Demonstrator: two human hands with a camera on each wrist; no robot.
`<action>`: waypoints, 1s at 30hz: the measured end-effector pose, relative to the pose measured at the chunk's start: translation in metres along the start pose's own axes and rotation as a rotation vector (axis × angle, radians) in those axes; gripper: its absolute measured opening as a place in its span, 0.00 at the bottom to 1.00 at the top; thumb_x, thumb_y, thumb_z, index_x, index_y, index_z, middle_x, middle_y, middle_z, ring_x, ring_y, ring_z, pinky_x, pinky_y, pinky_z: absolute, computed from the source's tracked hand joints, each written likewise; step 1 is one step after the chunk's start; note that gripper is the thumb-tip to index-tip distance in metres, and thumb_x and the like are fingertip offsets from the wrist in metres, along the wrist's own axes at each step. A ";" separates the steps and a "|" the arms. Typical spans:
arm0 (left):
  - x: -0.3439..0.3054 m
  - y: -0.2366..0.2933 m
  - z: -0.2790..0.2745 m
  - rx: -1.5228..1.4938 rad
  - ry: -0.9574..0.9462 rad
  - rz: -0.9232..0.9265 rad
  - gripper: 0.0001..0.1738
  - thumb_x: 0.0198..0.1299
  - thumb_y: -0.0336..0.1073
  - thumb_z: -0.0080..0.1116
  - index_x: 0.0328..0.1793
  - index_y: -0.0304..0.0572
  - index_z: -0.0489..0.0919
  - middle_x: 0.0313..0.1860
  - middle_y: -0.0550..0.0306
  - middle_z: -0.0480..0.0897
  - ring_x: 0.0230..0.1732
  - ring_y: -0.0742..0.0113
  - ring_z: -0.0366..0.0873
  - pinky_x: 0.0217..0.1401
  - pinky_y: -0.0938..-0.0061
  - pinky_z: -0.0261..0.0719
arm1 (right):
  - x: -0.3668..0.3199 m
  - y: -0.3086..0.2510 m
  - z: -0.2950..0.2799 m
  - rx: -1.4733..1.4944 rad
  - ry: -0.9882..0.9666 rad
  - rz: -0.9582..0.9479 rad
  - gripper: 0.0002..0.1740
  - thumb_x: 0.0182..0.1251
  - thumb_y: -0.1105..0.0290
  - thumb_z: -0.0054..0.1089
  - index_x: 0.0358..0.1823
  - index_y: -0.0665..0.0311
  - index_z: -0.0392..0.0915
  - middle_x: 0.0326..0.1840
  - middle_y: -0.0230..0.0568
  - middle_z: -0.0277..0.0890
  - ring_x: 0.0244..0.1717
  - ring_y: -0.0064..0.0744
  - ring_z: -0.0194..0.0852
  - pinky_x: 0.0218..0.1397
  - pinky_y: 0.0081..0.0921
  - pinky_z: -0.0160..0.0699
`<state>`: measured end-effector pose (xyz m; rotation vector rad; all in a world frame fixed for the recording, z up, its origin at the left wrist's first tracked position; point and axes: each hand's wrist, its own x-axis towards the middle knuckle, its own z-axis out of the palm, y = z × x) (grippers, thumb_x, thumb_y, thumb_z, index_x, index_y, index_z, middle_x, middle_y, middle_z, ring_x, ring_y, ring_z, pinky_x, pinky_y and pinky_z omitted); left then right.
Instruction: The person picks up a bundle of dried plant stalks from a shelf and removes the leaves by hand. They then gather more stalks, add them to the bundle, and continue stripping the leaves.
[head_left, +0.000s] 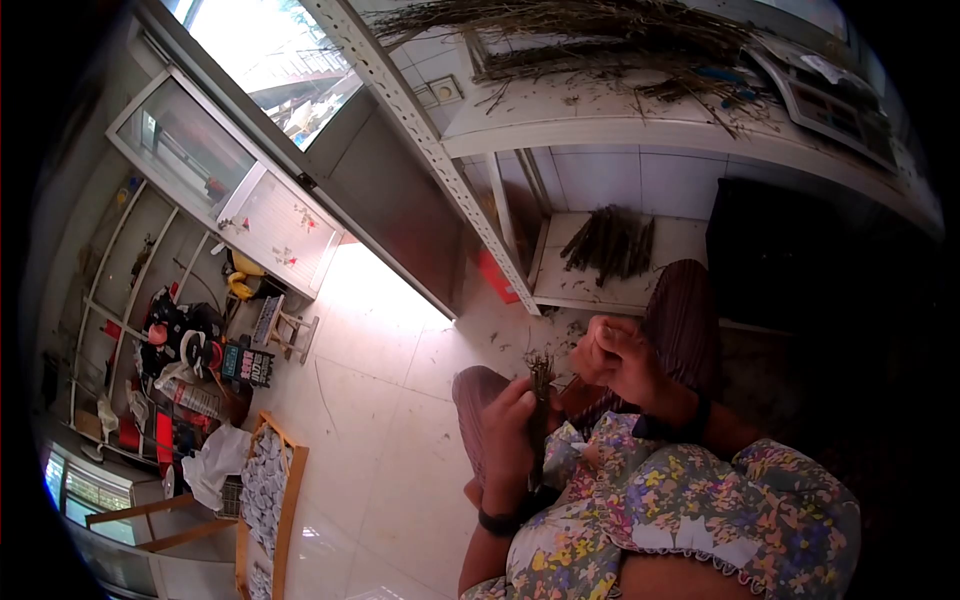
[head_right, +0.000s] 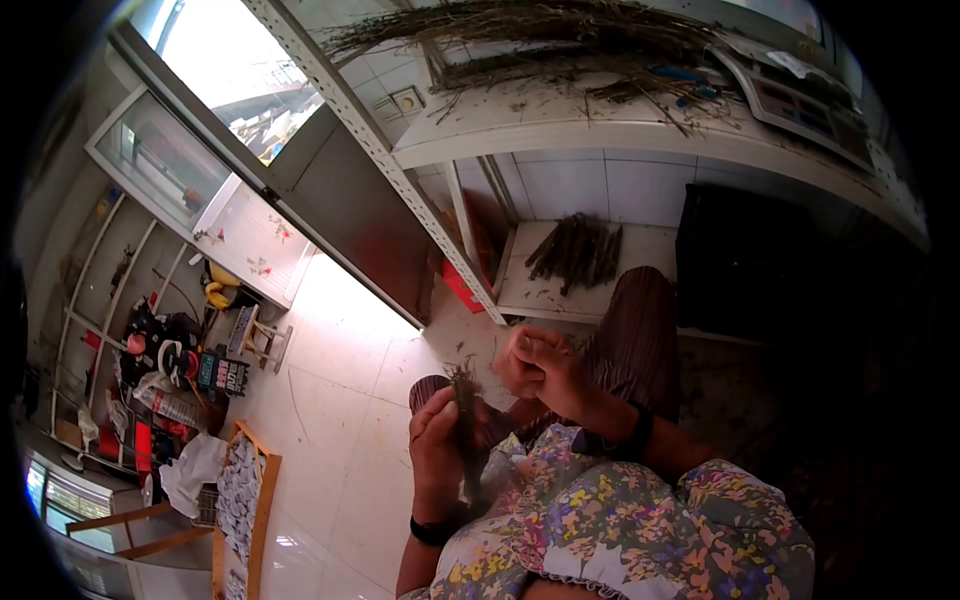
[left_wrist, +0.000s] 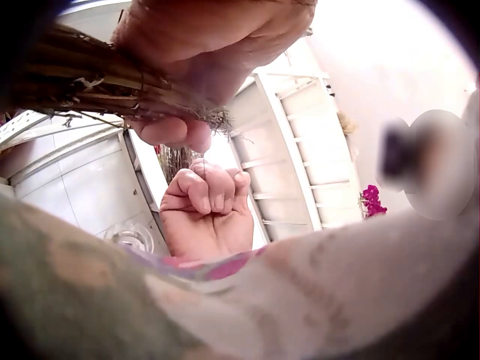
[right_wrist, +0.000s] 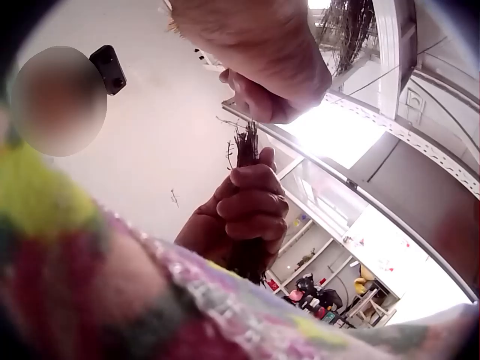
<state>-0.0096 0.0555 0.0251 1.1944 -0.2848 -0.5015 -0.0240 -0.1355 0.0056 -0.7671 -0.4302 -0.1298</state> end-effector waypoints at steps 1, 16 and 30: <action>-0.001 0.000 0.001 -0.002 0.008 -0.009 0.17 0.69 0.34 0.43 0.56 0.29 0.75 0.34 0.57 0.80 0.27 0.75 0.73 0.32 0.83 0.72 | 0.000 -0.001 0.001 -0.006 -0.002 -0.005 0.20 0.76 0.58 0.47 0.25 0.61 0.65 0.14 0.28 0.53 0.16 0.22 0.50 0.22 0.25 0.49; 0.002 -0.010 0.007 0.339 0.238 0.211 0.16 0.61 0.24 0.57 0.56 0.27 0.76 0.42 0.57 0.82 0.40 0.76 0.78 0.45 0.81 0.76 | -0.016 -0.008 0.013 -0.560 -0.069 -0.104 0.14 0.70 0.68 0.51 0.27 0.66 0.74 0.18 0.29 0.69 0.18 0.17 0.64 0.20 0.21 0.62; 0.004 -0.008 0.007 0.647 0.290 0.407 0.15 0.59 0.26 0.59 0.52 0.28 0.79 0.41 0.58 0.82 0.40 0.74 0.78 0.46 0.79 0.75 | -0.016 -0.009 0.019 -0.780 -0.075 -0.300 0.10 0.67 0.72 0.54 0.28 0.69 0.74 0.16 0.34 0.69 0.19 0.23 0.69 0.23 0.25 0.65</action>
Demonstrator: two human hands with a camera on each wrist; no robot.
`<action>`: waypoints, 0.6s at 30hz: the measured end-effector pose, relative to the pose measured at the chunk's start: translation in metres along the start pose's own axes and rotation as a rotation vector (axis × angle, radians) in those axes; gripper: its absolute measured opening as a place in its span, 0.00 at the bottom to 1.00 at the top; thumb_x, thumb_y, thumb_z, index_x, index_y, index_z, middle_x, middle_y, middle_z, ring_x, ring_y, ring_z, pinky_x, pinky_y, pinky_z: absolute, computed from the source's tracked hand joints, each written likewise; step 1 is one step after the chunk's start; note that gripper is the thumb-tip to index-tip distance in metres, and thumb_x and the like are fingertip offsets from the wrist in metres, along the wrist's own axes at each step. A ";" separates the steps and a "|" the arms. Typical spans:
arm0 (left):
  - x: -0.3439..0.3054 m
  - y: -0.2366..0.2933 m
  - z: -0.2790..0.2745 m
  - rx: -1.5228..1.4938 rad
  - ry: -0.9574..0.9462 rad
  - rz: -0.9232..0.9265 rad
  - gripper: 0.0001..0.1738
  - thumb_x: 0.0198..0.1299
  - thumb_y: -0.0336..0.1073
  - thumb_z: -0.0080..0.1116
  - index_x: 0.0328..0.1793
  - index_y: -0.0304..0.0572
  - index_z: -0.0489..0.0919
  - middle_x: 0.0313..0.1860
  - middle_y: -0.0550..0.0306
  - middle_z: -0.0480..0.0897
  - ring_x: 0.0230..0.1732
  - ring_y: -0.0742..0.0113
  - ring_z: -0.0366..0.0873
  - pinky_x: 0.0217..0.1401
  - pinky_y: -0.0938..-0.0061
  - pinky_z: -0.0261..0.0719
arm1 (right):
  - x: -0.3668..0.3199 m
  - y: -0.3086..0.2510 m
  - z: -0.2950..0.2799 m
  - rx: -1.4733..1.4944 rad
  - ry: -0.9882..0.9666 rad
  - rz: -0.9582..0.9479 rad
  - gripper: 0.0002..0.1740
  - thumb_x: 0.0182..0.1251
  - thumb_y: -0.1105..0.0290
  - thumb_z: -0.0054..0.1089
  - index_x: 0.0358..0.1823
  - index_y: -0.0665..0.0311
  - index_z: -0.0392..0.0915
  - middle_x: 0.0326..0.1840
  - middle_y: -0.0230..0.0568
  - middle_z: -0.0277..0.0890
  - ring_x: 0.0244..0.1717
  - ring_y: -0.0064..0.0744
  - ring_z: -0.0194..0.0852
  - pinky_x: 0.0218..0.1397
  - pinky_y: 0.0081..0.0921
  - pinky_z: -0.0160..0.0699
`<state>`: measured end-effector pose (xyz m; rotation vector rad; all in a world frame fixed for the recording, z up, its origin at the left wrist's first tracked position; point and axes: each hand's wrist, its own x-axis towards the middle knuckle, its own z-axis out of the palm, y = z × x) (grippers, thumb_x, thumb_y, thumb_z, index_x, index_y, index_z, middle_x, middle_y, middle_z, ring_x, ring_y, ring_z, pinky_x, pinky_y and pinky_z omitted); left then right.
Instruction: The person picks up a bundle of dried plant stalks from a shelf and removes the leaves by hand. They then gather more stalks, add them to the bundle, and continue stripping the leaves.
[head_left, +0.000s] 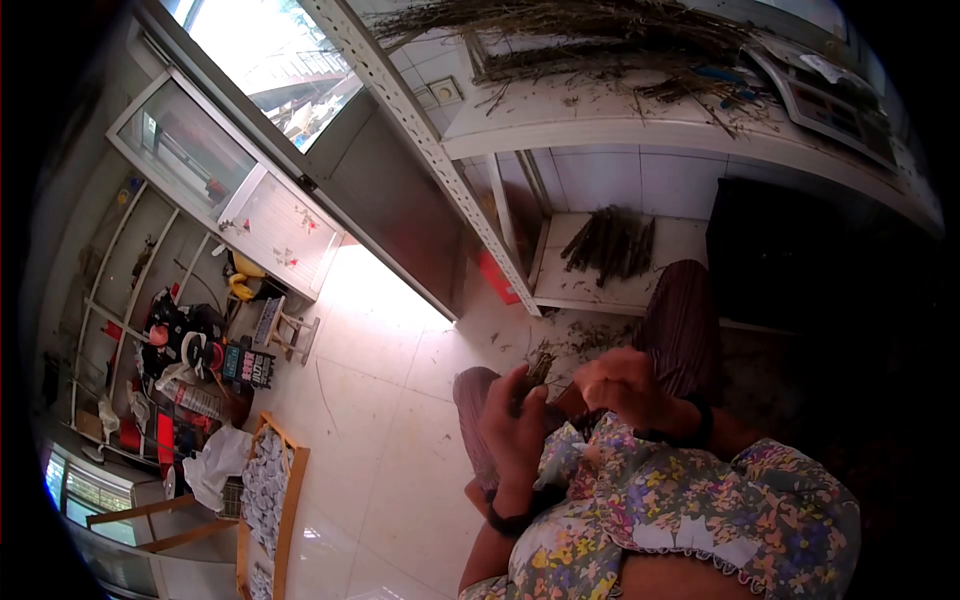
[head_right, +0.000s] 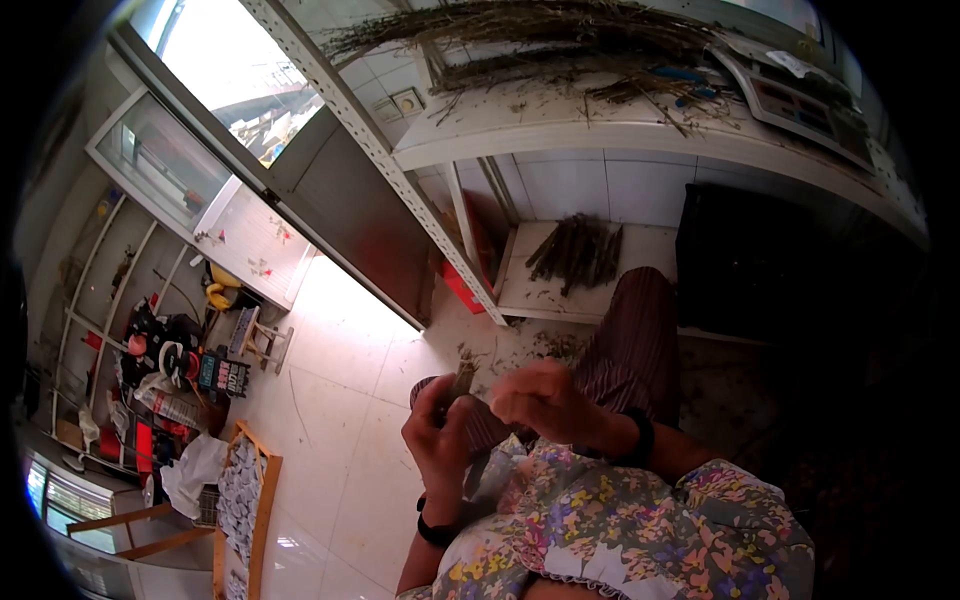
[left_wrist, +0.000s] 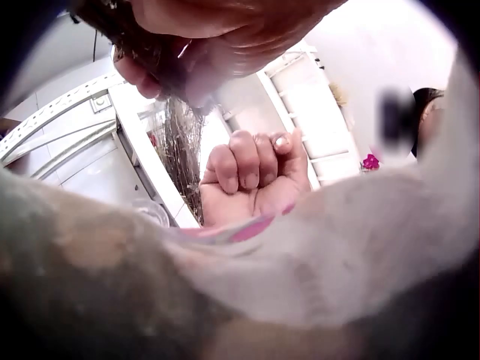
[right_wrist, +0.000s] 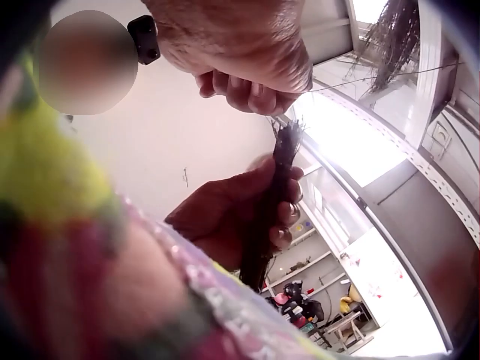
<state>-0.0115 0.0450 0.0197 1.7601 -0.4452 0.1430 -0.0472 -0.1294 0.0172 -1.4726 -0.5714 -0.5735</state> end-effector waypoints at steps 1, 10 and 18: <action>0.002 -0.002 -0.001 -0.060 -0.025 -0.029 0.15 0.61 0.27 0.58 0.53 0.28 0.79 0.41 0.58 0.82 0.40 0.74 0.77 0.46 0.79 0.75 | -0.002 0.001 -0.002 0.036 0.040 0.086 0.10 0.68 0.72 0.54 0.28 0.69 0.74 0.17 0.32 0.69 0.19 0.20 0.68 0.23 0.23 0.64; -0.001 0.009 -0.013 -0.729 -0.247 -0.476 0.15 0.65 0.30 0.47 0.53 0.25 0.75 0.36 0.56 0.78 0.35 0.69 0.74 0.42 0.77 0.73 | 0.007 0.018 -0.004 0.345 0.219 0.351 0.14 0.75 0.69 0.47 0.28 0.66 0.69 0.20 0.24 0.61 0.20 0.10 0.51 0.23 0.15 0.51; 0.000 -0.006 -0.014 -0.882 -0.417 -0.331 0.17 0.68 0.36 0.49 0.52 0.27 0.76 0.32 0.55 0.77 0.29 0.70 0.71 0.35 0.77 0.70 | 0.005 0.033 -0.007 0.542 0.178 0.369 0.15 0.76 0.67 0.45 0.28 0.63 0.67 0.19 0.23 0.58 0.18 0.10 0.49 0.21 0.15 0.49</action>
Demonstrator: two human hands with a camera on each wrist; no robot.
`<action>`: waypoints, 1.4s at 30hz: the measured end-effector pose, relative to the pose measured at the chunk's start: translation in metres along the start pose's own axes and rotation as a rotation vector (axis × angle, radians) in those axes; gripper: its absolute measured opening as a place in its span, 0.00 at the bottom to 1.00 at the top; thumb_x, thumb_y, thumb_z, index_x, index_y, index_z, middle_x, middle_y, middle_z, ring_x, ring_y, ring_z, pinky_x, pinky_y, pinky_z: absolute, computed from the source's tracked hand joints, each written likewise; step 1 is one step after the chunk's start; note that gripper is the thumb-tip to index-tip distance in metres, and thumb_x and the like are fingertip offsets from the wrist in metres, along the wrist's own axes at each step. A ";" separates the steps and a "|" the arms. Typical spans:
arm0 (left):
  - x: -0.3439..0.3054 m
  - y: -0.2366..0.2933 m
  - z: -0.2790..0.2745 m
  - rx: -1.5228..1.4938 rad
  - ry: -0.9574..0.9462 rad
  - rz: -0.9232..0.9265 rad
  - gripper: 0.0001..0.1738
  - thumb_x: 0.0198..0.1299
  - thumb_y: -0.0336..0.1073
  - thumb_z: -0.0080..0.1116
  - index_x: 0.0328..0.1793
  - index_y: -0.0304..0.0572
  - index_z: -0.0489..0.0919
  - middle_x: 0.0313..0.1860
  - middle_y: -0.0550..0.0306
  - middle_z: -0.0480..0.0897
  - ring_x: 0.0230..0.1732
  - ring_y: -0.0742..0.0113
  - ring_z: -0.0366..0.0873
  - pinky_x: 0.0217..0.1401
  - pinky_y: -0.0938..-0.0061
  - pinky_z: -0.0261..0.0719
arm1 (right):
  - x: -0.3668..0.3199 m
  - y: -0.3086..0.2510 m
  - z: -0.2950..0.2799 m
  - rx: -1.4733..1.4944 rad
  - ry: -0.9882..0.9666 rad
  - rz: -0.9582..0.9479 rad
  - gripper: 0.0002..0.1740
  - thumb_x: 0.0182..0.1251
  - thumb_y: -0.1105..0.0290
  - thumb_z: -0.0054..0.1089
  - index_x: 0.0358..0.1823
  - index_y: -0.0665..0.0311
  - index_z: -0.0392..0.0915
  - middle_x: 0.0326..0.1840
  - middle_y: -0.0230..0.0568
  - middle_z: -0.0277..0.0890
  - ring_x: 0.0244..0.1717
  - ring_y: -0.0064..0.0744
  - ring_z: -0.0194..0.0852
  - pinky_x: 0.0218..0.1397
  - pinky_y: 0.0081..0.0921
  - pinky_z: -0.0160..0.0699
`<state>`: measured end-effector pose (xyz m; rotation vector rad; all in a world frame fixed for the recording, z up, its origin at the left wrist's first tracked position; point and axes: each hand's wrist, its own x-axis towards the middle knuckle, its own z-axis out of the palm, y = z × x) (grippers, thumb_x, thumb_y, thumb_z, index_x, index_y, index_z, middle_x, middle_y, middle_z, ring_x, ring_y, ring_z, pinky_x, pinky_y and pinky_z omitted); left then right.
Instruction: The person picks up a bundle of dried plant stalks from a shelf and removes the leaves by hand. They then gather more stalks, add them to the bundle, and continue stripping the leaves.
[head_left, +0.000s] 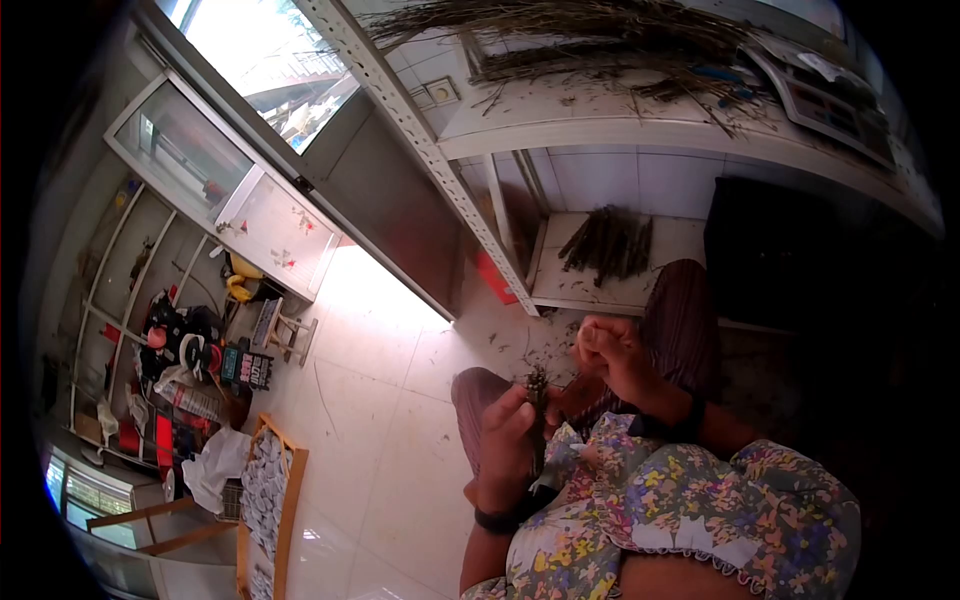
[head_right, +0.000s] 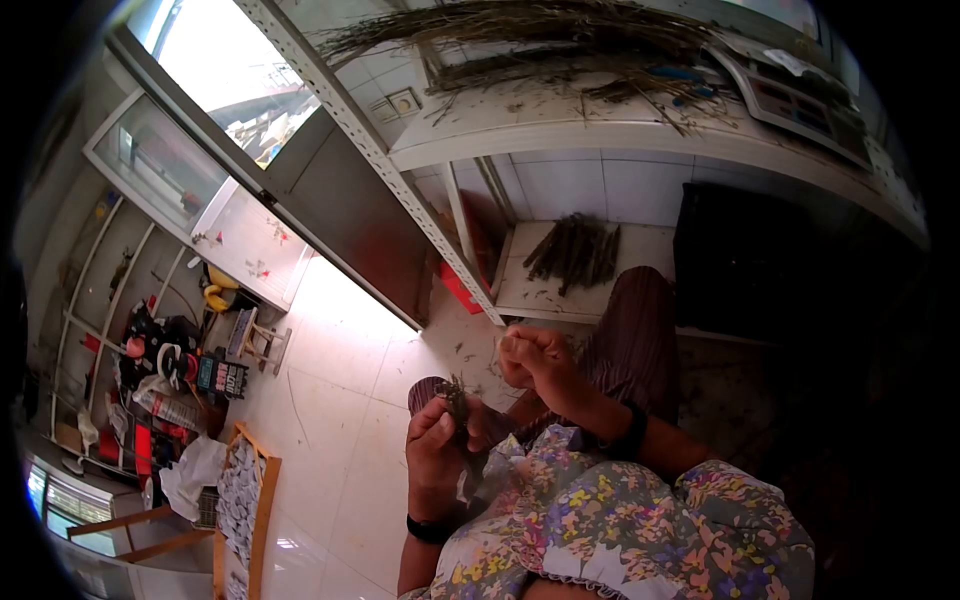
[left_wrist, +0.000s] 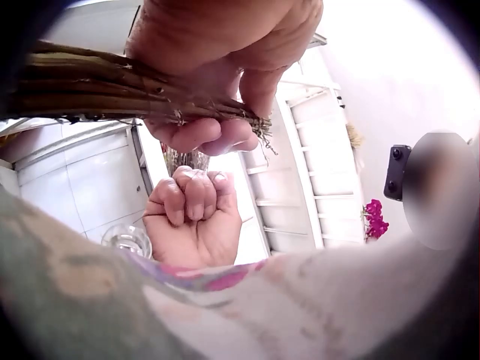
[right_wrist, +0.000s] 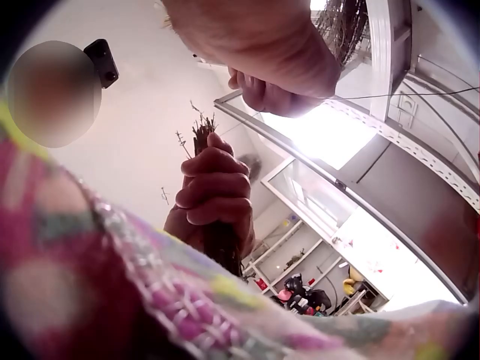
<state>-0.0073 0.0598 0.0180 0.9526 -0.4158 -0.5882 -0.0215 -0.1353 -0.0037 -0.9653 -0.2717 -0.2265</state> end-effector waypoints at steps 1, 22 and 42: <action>0.001 0.000 0.001 0.015 0.001 0.024 0.17 0.68 0.38 0.50 0.51 0.28 0.76 0.32 0.55 0.77 0.28 0.70 0.71 0.32 0.77 0.69 | 0.000 0.000 0.000 0.021 -0.005 -0.003 0.15 0.76 0.66 0.45 0.29 0.64 0.67 0.19 0.23 0.58 0.18 0.10 0.49 0.21 0.15 0.49; 0.003 0.002 0.020 0.558 0.458 0.216 0.12 0.63 0.27 0.54 0.51 0.27 0.79 0.37 0.63 0.80 0.38 0.79 0.73 0.43 0.83 0.72 | -0.012 -0.026 0.032 -0.790 -0.380 -0.653 0.09 0.55 0.75 0.65 0.21 0.64 0.74 0.17 0.39 0.67 0.18 0.40 0.70 0.21 0.33 0.64; 0.011 -0.006 0.000 0.714 0.453 0.260 0.09 0.60 0.29 0.51 0.43 0.29 0.77 0.34 0.56 0.73 0.40 0.64 0.70 0.44 0.74 0.68 | -0.012 -0.009 0.022 -0.768 -0.244 -0.593 0.10 0.61 0.72 0.62 0.23 0.65 0.74 0.17 0.41 0.67 0.17 0.37 0.69 0.20 0.31 0.65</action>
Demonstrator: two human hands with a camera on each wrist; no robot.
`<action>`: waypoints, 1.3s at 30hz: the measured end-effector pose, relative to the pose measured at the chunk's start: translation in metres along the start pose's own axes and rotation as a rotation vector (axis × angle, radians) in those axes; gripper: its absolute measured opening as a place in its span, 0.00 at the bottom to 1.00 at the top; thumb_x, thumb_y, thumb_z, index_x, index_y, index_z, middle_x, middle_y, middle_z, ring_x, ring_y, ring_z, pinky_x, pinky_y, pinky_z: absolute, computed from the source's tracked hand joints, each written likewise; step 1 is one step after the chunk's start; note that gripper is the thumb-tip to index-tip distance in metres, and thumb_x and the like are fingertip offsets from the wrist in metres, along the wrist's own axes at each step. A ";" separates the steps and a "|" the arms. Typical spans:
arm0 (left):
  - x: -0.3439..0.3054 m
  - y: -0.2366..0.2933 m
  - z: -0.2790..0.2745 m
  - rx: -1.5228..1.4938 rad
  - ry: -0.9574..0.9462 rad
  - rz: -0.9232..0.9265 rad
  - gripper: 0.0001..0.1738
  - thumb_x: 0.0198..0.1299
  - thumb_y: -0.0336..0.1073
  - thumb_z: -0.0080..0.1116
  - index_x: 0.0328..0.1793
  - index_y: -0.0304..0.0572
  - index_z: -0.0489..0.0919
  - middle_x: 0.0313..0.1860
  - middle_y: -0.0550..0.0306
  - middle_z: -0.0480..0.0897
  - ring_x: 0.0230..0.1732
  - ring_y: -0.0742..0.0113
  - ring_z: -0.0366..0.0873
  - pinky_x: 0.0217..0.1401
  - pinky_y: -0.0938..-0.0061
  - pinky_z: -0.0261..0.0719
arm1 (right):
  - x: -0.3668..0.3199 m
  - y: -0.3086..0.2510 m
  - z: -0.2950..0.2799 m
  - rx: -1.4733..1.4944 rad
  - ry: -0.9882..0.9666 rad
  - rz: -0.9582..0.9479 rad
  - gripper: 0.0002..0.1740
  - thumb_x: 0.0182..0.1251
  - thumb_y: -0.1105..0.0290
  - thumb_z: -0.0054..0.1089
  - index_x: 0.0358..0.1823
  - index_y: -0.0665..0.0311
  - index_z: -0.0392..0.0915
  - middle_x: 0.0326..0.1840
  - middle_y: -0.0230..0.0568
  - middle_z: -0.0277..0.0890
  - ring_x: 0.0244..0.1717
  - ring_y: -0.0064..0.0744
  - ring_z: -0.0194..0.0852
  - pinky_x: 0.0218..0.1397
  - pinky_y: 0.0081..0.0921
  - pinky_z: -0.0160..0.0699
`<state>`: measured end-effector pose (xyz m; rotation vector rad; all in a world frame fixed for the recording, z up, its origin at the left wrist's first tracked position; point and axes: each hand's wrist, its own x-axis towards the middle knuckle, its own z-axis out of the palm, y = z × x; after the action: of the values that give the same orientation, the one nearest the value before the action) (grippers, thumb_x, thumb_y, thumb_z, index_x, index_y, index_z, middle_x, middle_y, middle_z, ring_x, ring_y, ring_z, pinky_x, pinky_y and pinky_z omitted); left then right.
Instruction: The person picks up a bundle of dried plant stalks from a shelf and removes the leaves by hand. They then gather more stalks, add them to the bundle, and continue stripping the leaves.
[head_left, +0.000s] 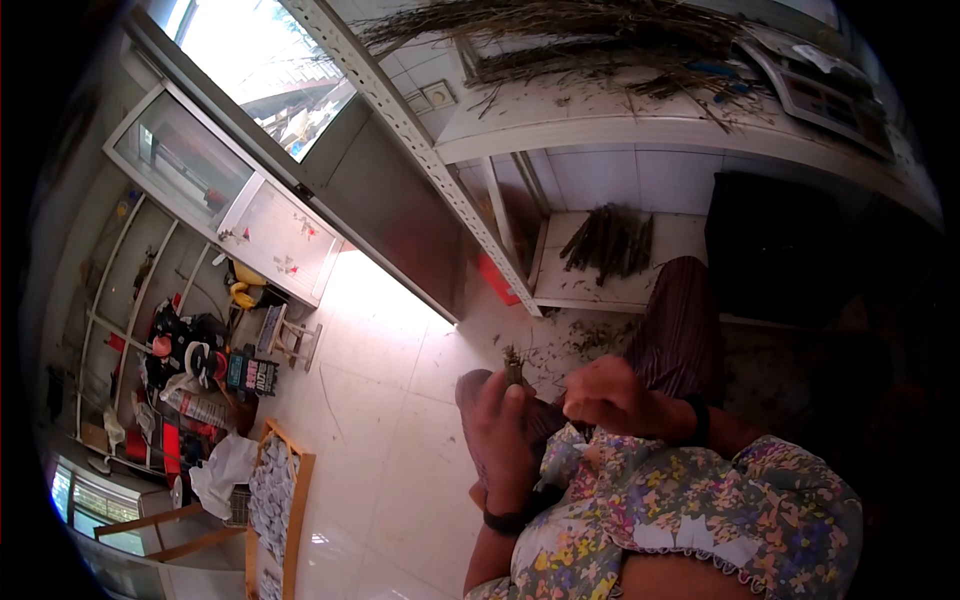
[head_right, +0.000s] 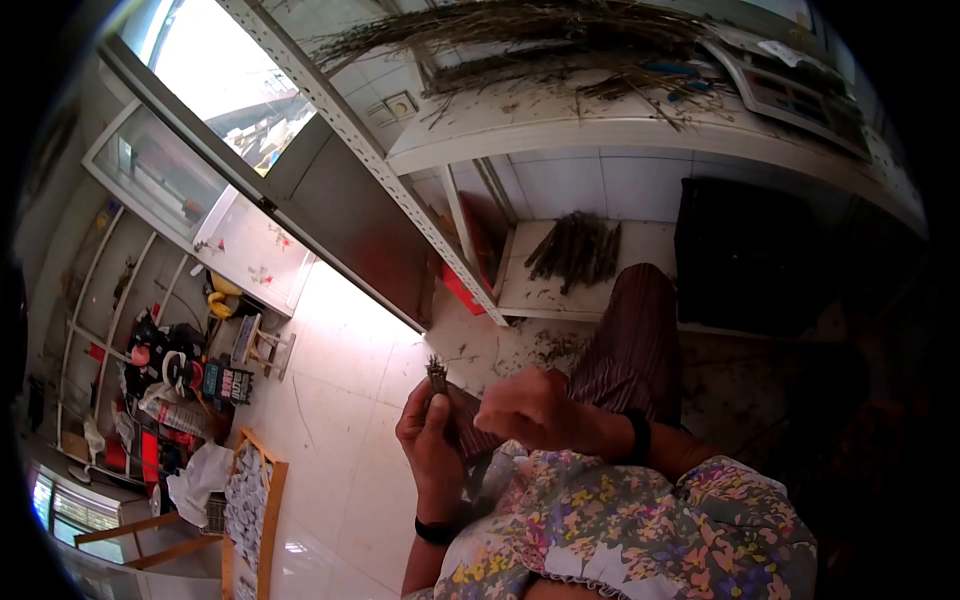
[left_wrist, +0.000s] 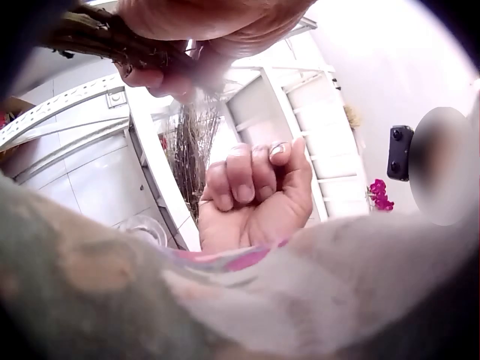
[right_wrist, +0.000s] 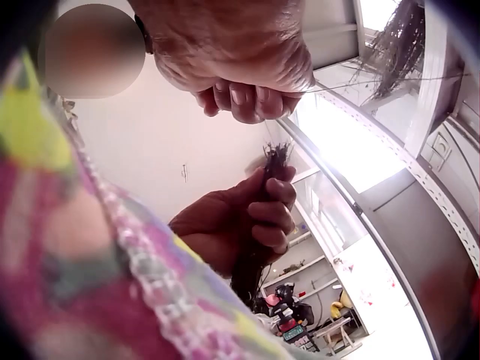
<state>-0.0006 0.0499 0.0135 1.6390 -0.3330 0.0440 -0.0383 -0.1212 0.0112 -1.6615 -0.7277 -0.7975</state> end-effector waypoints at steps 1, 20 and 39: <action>0.000 0.000 0.000 -0.024 0.019 -0.005 0.09 0.59 0.29 0.51 0.40 0.30 0.76 0.34 0.54 0.72 0.43 0.60 0.69 0.47 0.71 0.67 | 0.000 0.001 0.001 0.056 0.048 0.077 0.10 0.63 0.71 0.60 0.24 0.64 0.74 0.16 0.39 0.67 0.17 0.35 0.69 0.21 0.30 0.66; 0.007 0.005 -0.021 -0.809 0.132 -0.072 0.14 0.70 0.35 0.52 0.57 0.36 0.72 0.35 0.56 0.77 0.28 0.71 0.71 0.30 0.78 0.73 | 0.003 0.030 -0.014 0.596 0.357 0.603 0.18 0.77 0.58 0.47 0.30 0.61 0.72 0.19 0.24 0.60 0.16 0.10 0.45 0.18 0.15 0.46; 0.008 0.004 -0.027 -0.767 0.037 0.015 0.14 0.67 0.31 0.54 0.56 0.32 0.74 0.38 0.52 0.80 0.32 0.70 0.75 0.33 0.80 0.74 | -0.008 0.037 -0.008 -0.914 -0.424 0.351 0.10 0.59 0.72 0.59 0.42 0.63 0.81 0.39 0.44 0.78 0.48 0.44 0.76 0.52 0.36 0.75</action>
<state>0.0102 0.0748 0.0221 0.8752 -0.2856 -0.0398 -0.0145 -0.1371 -0.0151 -2.7479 -0.3177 -0.5429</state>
